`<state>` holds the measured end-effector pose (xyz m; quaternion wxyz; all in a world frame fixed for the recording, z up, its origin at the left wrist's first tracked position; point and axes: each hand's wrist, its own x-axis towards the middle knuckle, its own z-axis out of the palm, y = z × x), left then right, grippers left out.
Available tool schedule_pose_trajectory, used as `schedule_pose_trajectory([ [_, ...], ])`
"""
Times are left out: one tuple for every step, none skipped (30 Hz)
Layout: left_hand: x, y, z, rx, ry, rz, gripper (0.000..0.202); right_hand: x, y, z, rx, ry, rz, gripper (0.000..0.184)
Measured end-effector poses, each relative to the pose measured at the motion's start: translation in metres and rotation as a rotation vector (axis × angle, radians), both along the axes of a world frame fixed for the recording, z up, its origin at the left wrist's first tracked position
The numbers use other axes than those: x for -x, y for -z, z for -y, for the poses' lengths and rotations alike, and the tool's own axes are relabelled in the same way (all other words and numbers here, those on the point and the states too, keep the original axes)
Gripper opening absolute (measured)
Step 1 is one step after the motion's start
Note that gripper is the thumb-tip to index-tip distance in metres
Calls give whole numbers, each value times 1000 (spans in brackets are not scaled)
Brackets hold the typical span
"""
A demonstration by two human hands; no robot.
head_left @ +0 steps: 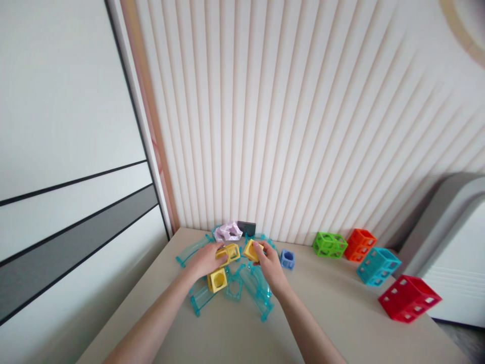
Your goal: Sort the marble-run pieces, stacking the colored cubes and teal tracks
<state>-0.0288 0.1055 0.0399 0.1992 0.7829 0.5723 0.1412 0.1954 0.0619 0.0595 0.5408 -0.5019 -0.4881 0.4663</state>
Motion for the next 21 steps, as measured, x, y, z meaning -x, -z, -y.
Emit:
schedule_pose_trajectory([
  [-1,0,-1,4,7,-8,50,0,0,1,3,-26,25,60],
  [-2,0,-2,1,10,-16,51,1,1,1,1,-51,48,59],
  [-3,1,-2,-6,10,-22,52,1,2,2,-5,-72,70,58],
  [-4,3,-4,-14,6,-20,53,2,4,2,-12,-90,89,57],
  [-5,6,-5,-19,1,-4,55,3,6,3,-19,-108,105,56],
  [-6,9,-7,-19,-4,27,55,4,9,3,-23,-123,118,55],
  [-6,12,-9,-16,-7,68,54,5,11,3,-24,-135,130,55],
  [-7,15,-10,-13,-13,114,51,6,14,2,-23,-144,139,55],
  [-8,18,-12,-13,-21,158,48,6,16,2,-19,-152,147,54],
  [-10,21,-12,-20,-28,197,45,7,17,2,-14,-161,153,55],
  [-11,22,-12,-32,-32,234,43,7,18,2,-9,-166,159,55],
  [-13,23,-12,-47,-35,270,42,8,18,2,-10,-170,168,54],
  [-14,23,-12,-62,-33,306,43,8,18,4,-18,-175,183,53],
  [-16,23,-11,-71,-31,340,42,9,17,5,-32,-185,205,52],
  [-17,22,-10,-73,-33,370,41,10,15,8,-52,-205,230,51],
  [-18,21,-10,-72,-41,394,39,11,12,11,-77,-236,254,49],
  [-19,20,-9,-69,-54,408,35,12,10,14,-101,-277,276,47],
  [-20,19,-9,-65,-66,416,31,14,7,18,-122,-321,293,45],
  [-21,18,-8,-59,-77,421,27,16,5,22,-140,-363,307,44],
  [-22,17,-8,-52,-87,429,25,17,3,26,-154,-402,321,42],
  [-22,16,-7,-47,-94,442,25,19,1,29,-164,-439,338,40],
])
